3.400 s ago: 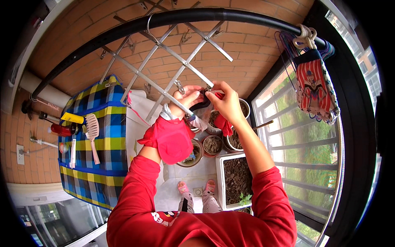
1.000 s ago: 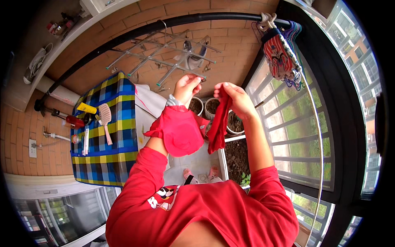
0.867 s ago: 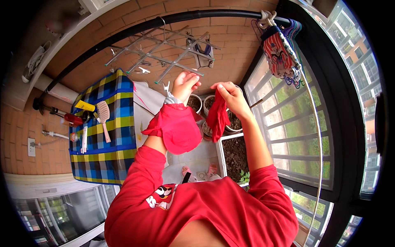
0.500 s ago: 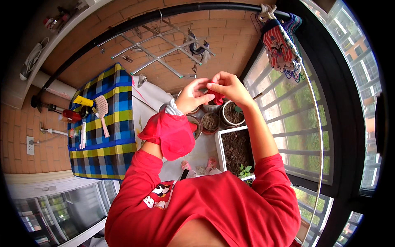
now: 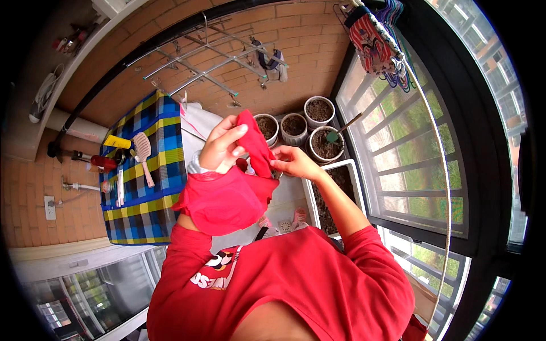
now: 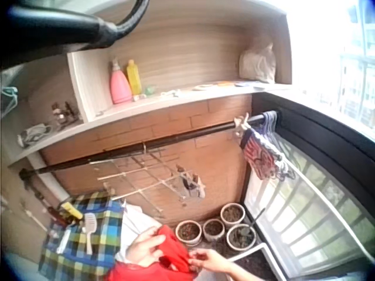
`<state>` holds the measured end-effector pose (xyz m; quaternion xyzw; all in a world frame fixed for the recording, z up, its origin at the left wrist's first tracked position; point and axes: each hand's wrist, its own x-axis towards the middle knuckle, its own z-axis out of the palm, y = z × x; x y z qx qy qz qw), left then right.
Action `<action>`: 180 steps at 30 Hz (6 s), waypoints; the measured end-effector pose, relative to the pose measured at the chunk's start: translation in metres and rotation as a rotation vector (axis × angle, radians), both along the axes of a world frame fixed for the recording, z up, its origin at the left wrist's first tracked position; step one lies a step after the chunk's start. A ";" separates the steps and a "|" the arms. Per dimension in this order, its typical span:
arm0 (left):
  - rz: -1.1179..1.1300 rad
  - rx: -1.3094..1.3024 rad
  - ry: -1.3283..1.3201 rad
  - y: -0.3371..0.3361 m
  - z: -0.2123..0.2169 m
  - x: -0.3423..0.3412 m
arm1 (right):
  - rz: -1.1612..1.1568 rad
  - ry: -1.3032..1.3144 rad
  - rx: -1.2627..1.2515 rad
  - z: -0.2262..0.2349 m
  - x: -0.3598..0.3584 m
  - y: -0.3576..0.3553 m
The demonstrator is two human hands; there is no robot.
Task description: The person hangs red and grey socks on a clothes drying rack on a balcony using clothespins. They then move into a bedroom, pick up a stack of white papers from the floor, and place them on a shelf. Finally, they fold a blue towel on a wooden cabinet.
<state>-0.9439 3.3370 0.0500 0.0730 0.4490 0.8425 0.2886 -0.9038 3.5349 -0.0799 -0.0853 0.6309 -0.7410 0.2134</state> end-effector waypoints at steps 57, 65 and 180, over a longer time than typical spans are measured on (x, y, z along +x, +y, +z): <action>0.524 -0.565 0.102 -0.077 -0.019 0.050 | -0.069 -0.280 -0.005 0.111 -0.077 0.055; 0.480 -0.570 0.171 -0.089 -0.017 0.052 | 0.115 0.394 0.872 0.146 -0.065 0.088; 0.592 -0.001 0.336 -0.107 -0.125 -0.284 | -0.342 0.320 -0.078 0.063 -0.300 0.038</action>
